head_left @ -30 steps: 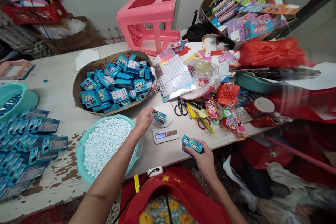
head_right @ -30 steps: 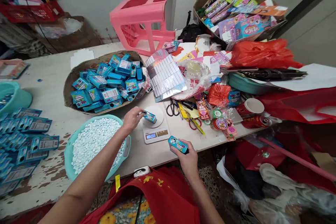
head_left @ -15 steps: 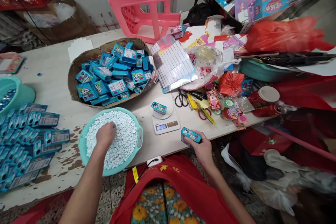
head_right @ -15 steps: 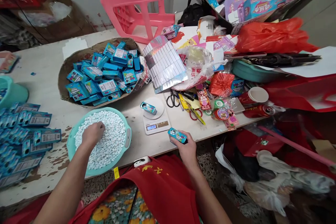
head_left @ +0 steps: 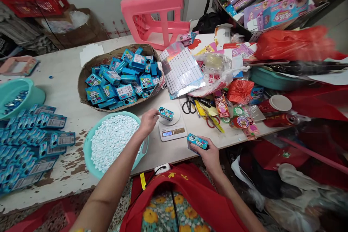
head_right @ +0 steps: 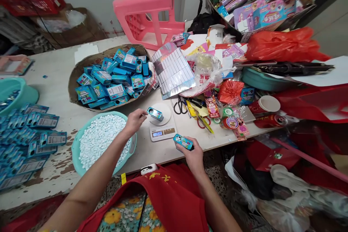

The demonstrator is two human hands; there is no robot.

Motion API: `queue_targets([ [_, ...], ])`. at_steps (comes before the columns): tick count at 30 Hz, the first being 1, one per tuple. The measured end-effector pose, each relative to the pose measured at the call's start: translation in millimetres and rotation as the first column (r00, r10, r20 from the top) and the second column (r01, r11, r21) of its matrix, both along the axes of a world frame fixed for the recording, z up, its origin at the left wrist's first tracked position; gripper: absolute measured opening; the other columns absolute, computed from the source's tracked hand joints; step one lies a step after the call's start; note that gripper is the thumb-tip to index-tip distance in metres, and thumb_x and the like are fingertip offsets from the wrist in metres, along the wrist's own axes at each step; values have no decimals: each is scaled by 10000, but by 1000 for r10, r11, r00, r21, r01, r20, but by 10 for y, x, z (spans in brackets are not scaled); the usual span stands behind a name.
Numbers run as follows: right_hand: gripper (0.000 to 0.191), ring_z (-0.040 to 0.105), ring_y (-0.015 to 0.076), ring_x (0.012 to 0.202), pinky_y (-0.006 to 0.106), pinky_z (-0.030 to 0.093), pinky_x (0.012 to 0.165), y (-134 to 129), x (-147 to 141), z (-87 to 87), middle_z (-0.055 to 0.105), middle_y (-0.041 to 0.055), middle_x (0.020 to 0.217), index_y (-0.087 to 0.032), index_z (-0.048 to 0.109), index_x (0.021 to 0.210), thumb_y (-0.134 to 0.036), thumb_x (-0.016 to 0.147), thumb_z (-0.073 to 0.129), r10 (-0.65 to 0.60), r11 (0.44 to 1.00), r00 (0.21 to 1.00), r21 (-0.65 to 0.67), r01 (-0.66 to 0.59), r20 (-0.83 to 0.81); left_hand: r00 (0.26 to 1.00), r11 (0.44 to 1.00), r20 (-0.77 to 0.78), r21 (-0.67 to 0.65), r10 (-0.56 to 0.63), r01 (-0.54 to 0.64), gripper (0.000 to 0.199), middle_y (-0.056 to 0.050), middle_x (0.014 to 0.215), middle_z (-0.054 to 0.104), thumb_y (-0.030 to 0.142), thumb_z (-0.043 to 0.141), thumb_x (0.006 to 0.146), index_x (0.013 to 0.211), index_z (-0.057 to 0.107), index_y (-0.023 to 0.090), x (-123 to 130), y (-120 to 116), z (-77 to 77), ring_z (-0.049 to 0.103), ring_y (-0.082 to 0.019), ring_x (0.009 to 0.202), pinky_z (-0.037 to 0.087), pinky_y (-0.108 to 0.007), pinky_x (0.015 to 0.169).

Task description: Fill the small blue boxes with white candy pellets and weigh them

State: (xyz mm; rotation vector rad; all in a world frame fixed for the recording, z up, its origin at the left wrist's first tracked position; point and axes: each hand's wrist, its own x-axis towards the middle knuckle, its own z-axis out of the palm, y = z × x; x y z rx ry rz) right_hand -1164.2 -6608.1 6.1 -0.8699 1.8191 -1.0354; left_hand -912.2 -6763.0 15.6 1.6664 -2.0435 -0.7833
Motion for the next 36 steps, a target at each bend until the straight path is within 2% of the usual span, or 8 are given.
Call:
queue_targets([
  [4,499,606,204,770,368,495,742,10,-74,26,679,52,869,-162,640,990,-439,596,770,-5,1000,1000,-3,5,-13,990,992,101,-65,-100,107,195,-43,893,634,125,498,772,873,646,202,-260,-230,-16,566,-176,826,409,-277,723],
  [10,501,609,199,767,363,496,738,3,-133,-52,680,46,865,-161,644,985,-424,581,782,-30,1000,1000,4,30,3,995,993,50,-83,-85,89,228,-40,937,610,119,506,771,946,627,200,-73,-294,90,582,-151,778,437,-277,722],
  [15,512,610,190,762,345,495,733,-160,14,-8,679,35,843,-168,640,988,-421,572,798,10,1000,999,-27,-9,46,908,923,221,-66,-357,379,462,-66,1233,537,90,548,731,1165,548,251,-185,-296,-35,464,-243,1162,404,-352,896],
  [20,471,618,180,746,329,509,714,-324,175,267,676,26,834,-175,654,952,-379,559,816,110,990,991,-99,-102,80,969,987,194,2,-156,158,323,-72,1071,586,254,595,782,1101,558,222,-154,-147,-2,552,-239,1010,439,-333,792],
  [25,502,626,172,769,403,513,804,-685,81,424,661,19,897,-201,659,963,-341,514,835,-169,921,979,-336,197,109,944,930,9,-174,331,-324,444,-50,1099,591,403,629,763,1157,524,226,1016,363,592,564,-216,1005,434,-311,842],
  [28,547,629,197,774,490,493,849,-1029,187,376,664,32,887,-183,668,966,-341,474,849,-197,902,980,-388,188,16,718,744,204,-251,666,-619,472,-80,1068,599,433,610,754,1151,540,188,2020,781,806,565,-254,990,438,-354,846],
  [32,515,632,194,755,442,519,798,-1269,676,404,668,40,881,-176,676,933,-349,481,850,89,930,996,-357,-85,-6,346,500,510,-202,788,-842,598,-205,1128,576,407,634,708,1199,515,86,3140,1111,437,548,-377,1021,433,-463,823],
  [36,435,627,183,761,353,531,727,-1242,1278,477,658,24,874,-198,674,915,-364,543,827,290,903,957,-324,-284,-30,351,412,539,9,766,-911,612,-237,1109,592,373,634,711,1215,501,52,3618,1129,-237,553,-389,1034,432,-473,830],
])
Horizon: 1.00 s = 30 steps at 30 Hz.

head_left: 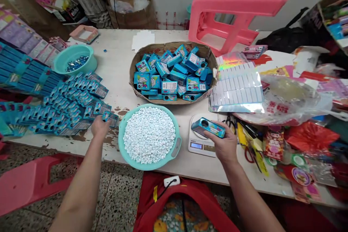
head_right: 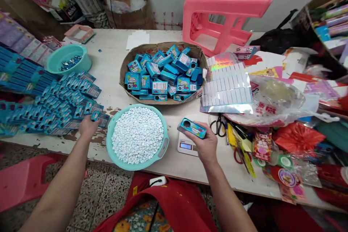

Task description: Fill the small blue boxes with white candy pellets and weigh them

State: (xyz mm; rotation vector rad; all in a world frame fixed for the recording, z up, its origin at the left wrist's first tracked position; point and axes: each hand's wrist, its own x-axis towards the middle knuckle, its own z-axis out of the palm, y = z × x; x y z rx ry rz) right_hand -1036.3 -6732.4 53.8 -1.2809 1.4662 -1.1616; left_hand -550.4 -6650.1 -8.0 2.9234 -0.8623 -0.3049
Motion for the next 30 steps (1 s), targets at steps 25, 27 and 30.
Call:
queue_targets([
  [25,304,609,218,901,353,488,802,214,1030,136,638,43,933,-230,636,975,-320,705,742,466,869,860,-77,-490,-210,773,781,-613,-559,-163,-278,315,23,587,476,484,607,739,656,509,196,-1830,-321,183,458,-118,519,366,-237,507],
  [27,311,605,228,905,358,484,803,223,1107,160,640,49,931,-226,629,982,-313,706,745,485,843,827,-99,-528,-285,558,640,-809,-531,-187,-555,333,46,562,440,477,638,708,654,474,191,-1885,-334,397,396,-86,432,319,-222,425],
  [30,301,601,241,889,359,482,777,267,1233,187,644,58,915,-222,626,983,-317,718,732,503,810,771,-98,-579,-392,390,481,-854,-517,-343,-708,304,50,583,467,416,668,700,686,468,188,-2059,-341,737,402,-71,420,305,-206,393],
])
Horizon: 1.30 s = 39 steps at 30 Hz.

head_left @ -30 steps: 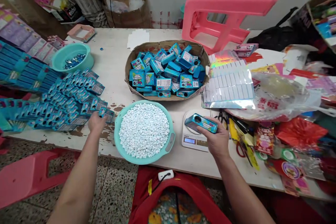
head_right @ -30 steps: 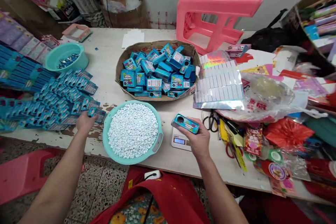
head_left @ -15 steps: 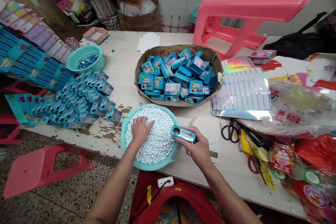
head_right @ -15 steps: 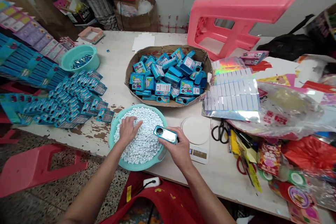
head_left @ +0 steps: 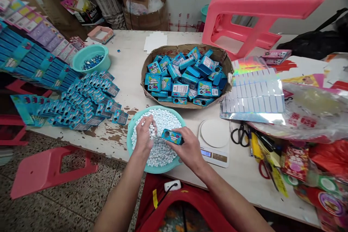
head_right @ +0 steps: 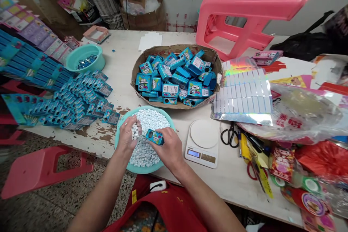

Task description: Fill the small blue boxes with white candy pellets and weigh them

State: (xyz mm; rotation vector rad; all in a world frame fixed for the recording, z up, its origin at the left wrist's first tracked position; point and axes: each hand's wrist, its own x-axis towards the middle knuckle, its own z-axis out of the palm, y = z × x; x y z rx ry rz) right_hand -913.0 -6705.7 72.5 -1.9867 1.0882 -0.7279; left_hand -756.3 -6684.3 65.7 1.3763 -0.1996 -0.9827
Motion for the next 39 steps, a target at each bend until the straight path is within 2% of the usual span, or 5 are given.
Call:
queue_targets([
  [3,279,598,241,875,350,477,764,47,92,28,645,53,885,-216,627,970,-284,719,726,45,999,997,-26,-47,-66,996,988,11,-128,90,-88,282,50,580,469,359,655,727,652,451,180,-190,-10,186,446,-68,457,368,-197,438],
  [7,277,598,235,868,341,476,750,65,115,51,642,44,882,-224,620,965,-279,715,727,43,999,996,-13,-44,-83,985,974,32,-155,171,-164,294,53,565,451,358,628,749,624,434,176,-284,-39,204,464,-70,473,435,-208,497],
  [24,301,595,225,857,335,461,755,8,141,46,640,38,875,-220,627,949,-272,683,757,58,998,995,-21,-60,-78,998,979,-28,-194,58,-63,281,49,582,447,340,654,752,643,455,173,-258,-134,256,436,-59,462,380,-192,440],
  [31,288,589,232,876,351,459,762,13,153,69,648,42,894,-227,623,970,-292,712,733,33,998,998,-47,-35,-44,988,977,119,-203,95,-69,271,58,528,414,343,648,771,645,474,179,-273,-119,277,431,-62,459,401,-191,487],
  [39,304,599,233,869,354,466,761,7,168,84,658,39,885,-241,627,970,-293,698,752,33,999,999,-31,-33,20,985,966,69,-216,160,-142,322,60,565,424,429,648,765,680,456,185,-252,-178,310,382,-46,414,336,-180,387],
])
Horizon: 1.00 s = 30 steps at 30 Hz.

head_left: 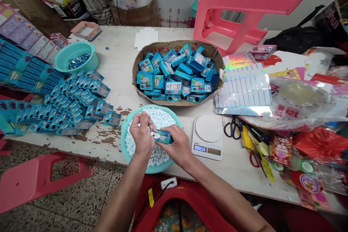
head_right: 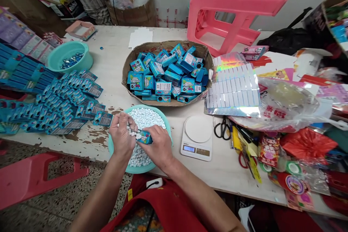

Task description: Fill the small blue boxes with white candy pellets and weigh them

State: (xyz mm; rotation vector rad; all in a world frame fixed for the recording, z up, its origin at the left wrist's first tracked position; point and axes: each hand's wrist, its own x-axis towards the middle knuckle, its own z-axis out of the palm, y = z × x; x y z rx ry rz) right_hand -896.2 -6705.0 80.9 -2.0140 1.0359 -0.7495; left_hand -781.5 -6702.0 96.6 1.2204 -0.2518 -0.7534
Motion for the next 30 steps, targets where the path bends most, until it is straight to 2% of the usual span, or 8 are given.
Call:
queue_targets([
  [9,311,595,227,880,358,465,783,-35,-36,69,656,36,891,-243,635,973,-280,692,762,-22,998,997,57,18,74,995,996,-46,-7,-84,84,341,56,557,410,459,647,762,677,462,185,-53,31,123,359,-37,390,296,-169,347],
  [14,314,601,206,854,336,476,775,-69,-62,8,645,25,877,-228,645,941,-229,660,783,-33,981,989,194,4,147,984,988,-100,44,-146,151,338,61,548,394,438,672,742,678,464,179,22,8,142,328,-30,378,260,-160,337],
  [17,331,604,190,861,316,483,773,-90,-189,38,632,21,894,-226,650,942,-257,647,798,-67,964,963,265,-4,261,993,991,27,76,-112,110,323,56,566,405,472,612,777,707,473,189,209,9,-1,349,-46,406,283,-168,370],
  [19,348,603,188,881,309,485,777,-109,-314,61,624,26,913,-223,651,946,-274,639,807,-104,957,943,289,9,316,957,956,217,261,-191,132,328,38,587,455,495,582,778,694,486,193,359,32,-201,412,-75,458,352,-194,427],
  [22,363,606,187,884,302,491,766,-165,-533,32,617,30,930,-222,651,952,-294,634,812,-179,943,921,327,61,347,668,762,497,625,-554,167,273,-22,747,603,464,606,738,700,562,197,545,83,-534,569,-178,739,468,-304,699],
  [24,366,607,187,878,304,495,761,-228,-704,-52,616,30,942,-228,645,965,-305,644,804,-241,928,905,355,111,350,434,680,577,724,-692,120,221,-50,922,643,424,588,758,781,611,205,602,77,-675,564,-239,951,423,-372,870],
  [27,375,601,189,876,315,489,766,-351,-1006,-290,615,29,955,-227,633,979,-321,652,791,-376,895,877,362,261,299,257,726,693,685,-674,58,217,-62,1012,633,393,506,834,888,611,210,567,-128,-731,550,-247,1006,400,-377,901],
  [30,378,596,198,876,337,476,782,-481,-1305,-623,618,33,951,-205,631,960,-345,642,779,-547,818,815,329,472,193,40,765,764,641,-644,62,219,-81,1053,619,321,471,867,995,598,197,435,-652,-741,532,-246,1019,401,-355,888],
])
